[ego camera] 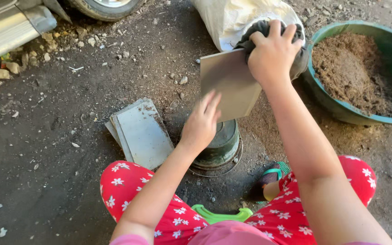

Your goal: The person sits on the ground and wipes rectangular metal sheets with a dark cloth. They handle the sheets one at a time, wiping both sides and stacking the cleaned sheets to the side.

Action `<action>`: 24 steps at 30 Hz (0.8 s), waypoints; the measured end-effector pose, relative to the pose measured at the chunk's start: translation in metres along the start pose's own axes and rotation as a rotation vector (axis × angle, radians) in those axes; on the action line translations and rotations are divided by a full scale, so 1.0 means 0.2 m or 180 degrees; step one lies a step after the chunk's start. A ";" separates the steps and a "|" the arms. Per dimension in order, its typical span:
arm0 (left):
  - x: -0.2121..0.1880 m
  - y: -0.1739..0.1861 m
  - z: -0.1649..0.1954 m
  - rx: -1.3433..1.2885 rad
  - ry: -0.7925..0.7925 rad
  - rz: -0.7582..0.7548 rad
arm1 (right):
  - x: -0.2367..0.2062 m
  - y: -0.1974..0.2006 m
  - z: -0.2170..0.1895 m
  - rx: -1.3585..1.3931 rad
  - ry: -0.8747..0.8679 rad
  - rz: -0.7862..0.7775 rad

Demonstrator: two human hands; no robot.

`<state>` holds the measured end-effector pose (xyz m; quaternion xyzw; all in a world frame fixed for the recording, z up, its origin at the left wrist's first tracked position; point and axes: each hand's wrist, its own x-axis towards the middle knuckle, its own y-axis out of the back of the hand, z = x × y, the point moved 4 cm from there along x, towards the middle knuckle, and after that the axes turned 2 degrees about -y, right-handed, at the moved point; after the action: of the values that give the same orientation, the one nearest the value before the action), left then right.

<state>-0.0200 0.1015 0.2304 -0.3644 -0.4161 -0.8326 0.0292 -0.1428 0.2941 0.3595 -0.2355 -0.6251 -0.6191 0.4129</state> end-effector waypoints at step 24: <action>0.82 -0.03 -0.08 0.1652 -0.0337 0.0224 | -0.67 -0.64 0.24 0.3332 -0.2102 0.0111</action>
<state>-0.1519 0.1357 0.3227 -0.4020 -0.6037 -0.6763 0.1288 -0.1834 0.3538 0.1819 -0.1911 -0.9368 -0.1179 0.2685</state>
